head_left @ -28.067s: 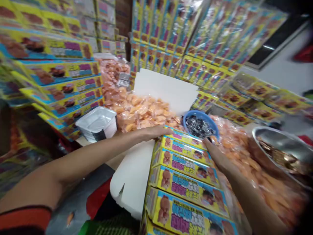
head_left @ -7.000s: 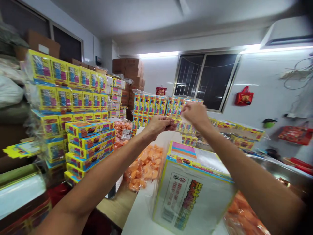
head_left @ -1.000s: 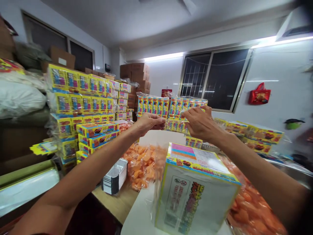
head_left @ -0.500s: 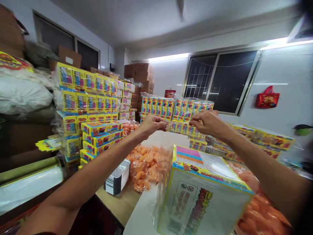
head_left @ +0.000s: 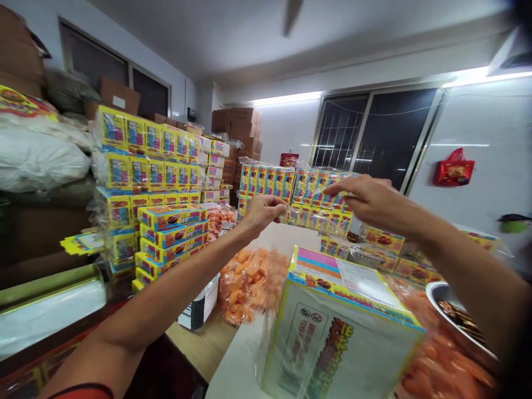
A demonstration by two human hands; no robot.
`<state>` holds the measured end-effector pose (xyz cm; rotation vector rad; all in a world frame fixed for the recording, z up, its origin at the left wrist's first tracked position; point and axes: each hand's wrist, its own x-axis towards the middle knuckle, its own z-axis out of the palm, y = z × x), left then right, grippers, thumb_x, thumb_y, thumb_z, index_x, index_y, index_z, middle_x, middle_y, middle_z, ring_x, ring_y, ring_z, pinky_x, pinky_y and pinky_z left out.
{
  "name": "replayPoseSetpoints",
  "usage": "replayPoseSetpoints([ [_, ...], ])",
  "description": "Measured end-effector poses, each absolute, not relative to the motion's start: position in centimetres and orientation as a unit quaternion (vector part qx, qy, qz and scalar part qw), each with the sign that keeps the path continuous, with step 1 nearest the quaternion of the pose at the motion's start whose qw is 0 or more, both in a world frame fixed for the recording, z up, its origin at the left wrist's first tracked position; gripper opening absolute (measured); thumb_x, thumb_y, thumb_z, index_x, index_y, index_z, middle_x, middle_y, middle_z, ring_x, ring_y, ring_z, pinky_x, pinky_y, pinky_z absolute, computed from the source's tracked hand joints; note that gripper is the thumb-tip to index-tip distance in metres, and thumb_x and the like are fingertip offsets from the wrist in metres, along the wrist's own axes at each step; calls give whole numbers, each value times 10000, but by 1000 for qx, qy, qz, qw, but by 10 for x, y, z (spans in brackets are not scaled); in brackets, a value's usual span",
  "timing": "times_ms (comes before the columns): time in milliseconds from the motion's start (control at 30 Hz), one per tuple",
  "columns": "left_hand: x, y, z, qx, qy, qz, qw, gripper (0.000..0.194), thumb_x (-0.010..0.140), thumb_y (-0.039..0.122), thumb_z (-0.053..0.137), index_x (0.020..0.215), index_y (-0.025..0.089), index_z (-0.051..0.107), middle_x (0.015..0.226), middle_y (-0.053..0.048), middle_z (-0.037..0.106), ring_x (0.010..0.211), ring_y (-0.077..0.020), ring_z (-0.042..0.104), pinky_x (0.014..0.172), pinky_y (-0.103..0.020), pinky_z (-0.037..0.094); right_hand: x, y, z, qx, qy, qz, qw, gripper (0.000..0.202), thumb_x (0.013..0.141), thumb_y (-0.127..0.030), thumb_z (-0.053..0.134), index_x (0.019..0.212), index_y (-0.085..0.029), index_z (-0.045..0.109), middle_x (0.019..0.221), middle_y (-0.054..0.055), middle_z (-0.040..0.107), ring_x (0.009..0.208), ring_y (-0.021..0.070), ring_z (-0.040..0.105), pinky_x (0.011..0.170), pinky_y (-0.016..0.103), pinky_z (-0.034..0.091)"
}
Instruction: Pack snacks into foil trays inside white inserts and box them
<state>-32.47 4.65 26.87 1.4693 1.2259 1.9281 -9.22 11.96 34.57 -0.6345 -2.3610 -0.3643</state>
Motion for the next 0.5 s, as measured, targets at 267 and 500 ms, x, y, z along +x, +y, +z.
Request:
replayPoseSetpoints([
  [267, -321, 43, 270, 508, 428, 711, 230, 148, 810, 88, 699, 668, 120, 679, 563, 32, 591, 481, -63, 501, 510, -212, 443, -129, 93, 297, -175, -837, -426, 295, 221, 891, -175, 512, 1082, -163, 623, 1047, 140, 690, 1063, 321, 560, 1076, 545, 256],
  [500, -325, 45, 267, 508, 421, 713, 238, 166, 826, 74, 693, 665, 115, 683, 583, 29, 597, 477, -59, 516, 510, -209, 447, -127, 106, 305, -164, -818, -477, 278, 187, 924, -123, 455, 970, -164, 631, 929, 109, 667, 972, 293, 541, 1057, 499, 222],
])
